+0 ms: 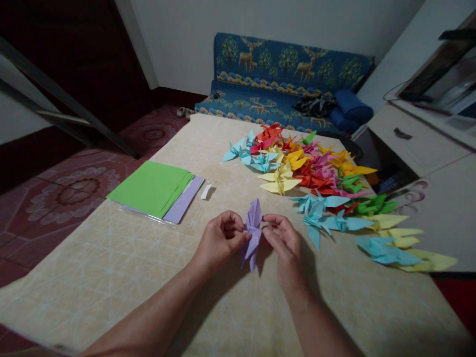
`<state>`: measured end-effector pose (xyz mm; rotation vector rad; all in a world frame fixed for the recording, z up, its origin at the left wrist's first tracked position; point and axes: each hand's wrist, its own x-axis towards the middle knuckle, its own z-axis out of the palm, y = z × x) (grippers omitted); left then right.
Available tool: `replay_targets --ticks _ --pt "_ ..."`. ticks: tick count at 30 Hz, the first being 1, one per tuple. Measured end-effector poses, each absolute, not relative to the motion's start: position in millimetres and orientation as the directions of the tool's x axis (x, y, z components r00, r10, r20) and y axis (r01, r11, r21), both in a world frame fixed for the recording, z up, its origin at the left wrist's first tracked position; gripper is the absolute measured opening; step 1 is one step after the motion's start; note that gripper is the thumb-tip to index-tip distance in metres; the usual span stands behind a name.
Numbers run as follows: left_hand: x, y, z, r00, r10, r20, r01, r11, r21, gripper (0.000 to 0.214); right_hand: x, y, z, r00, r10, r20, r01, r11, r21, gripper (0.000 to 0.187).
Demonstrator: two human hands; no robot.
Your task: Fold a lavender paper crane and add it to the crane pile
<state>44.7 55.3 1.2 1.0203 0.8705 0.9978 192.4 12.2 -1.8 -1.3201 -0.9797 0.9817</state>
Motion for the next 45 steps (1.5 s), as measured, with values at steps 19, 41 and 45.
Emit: replay_targets --ticks 19,41,45 --pt "45.0 52.8 5.4 0.271 0.955 0.121 0.030 -0.134 0.991 0.012 183.9 13.4 -0.6 0.455 0.889 -0.041 -0.036 -0.028 -0.999 0.030" --pt "46.1 53.0 7.2 0.353 0.895 -0.272 -0.211 0.359 0.909 0.029 185.0 13.0 2.0 0.352 0.936 0.008 -0.001 0.009 -1.000 0.032" --pt "45.8 52.8 6.8 0.383 0.882 -0.273 -0.203 0.369 0.907 0.028 186.0 12.6 4.3 0.303 0.953 0.011 -0.014 0.016 -1.000 0.021"
